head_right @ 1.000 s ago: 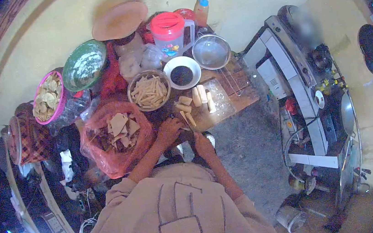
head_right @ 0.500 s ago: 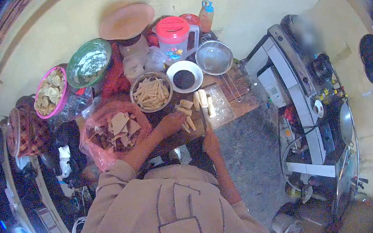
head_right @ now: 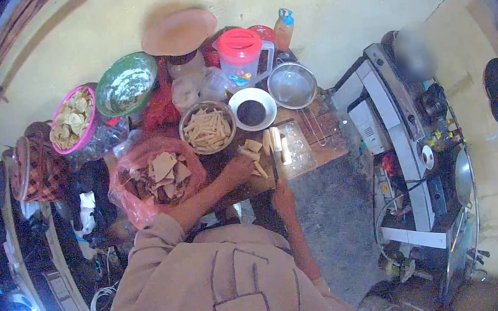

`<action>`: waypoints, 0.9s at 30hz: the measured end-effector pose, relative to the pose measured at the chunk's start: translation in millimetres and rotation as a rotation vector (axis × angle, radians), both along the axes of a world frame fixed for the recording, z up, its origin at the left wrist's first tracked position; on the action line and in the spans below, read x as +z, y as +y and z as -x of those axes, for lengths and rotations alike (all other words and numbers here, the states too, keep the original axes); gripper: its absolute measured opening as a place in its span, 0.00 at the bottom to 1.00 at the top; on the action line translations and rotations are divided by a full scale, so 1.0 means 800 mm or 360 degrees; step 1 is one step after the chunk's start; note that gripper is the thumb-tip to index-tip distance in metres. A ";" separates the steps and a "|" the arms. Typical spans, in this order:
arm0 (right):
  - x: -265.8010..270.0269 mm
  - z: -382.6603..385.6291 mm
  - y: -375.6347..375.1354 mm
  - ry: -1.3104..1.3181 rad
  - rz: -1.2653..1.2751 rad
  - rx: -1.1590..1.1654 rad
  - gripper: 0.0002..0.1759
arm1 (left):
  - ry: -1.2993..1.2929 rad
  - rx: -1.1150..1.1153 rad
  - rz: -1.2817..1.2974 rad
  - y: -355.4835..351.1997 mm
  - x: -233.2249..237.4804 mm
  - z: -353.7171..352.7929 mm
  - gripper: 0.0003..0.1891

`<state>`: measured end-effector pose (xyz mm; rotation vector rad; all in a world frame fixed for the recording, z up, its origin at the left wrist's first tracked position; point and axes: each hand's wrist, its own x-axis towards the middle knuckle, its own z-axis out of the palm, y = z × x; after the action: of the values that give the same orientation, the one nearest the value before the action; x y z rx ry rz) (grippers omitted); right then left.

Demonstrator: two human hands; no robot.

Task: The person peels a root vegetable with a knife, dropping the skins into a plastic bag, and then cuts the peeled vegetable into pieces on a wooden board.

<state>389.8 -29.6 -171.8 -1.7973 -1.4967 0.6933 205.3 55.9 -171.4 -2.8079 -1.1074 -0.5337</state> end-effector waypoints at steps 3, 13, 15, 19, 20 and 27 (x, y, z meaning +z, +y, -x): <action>-0.035 -0.022 -0.002 0.0207 0.0182 -0.0042 0.27 | 0.0129 0.0168 0.0269 -0.005 0.008 -0.013 0.10; 0.000 -0.019 0.005 0.0082 -0.0138 -0.0127 0.24 | -0.0272 0.0263 0.0684 -0.002 0.053 -0.001 0.12; -0.031 -0.034 -0.003 0.0170 0.0201 -0.0142 0.25 | -0.0334 0.0385 0.0658 0.012 0.102 0.022 0.12; -0.034 -0.042 0.000 0.0048 0.0233 -0.0039 0.27 | -0.0377 0.0855 0.0579 0.078 0.138 0.075 0.11; -0.024 -0.041 0.000 0.0051 0.0244 -0.0018 0.28 | -0.0437 0.0790 0.0438 0.083 0.146 0.086 0.11; 0.074 -0.031 0.029 0.0141 0.0617 0.0013 0.28 | -0.0175 0.0639 0.0870 0.017 0.105 0.003 0.15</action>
<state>414.3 -6.2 -112.2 -2.0110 -1.3796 1.1135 202.6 69.4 -87.2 -2.8517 -2.0491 -0.3919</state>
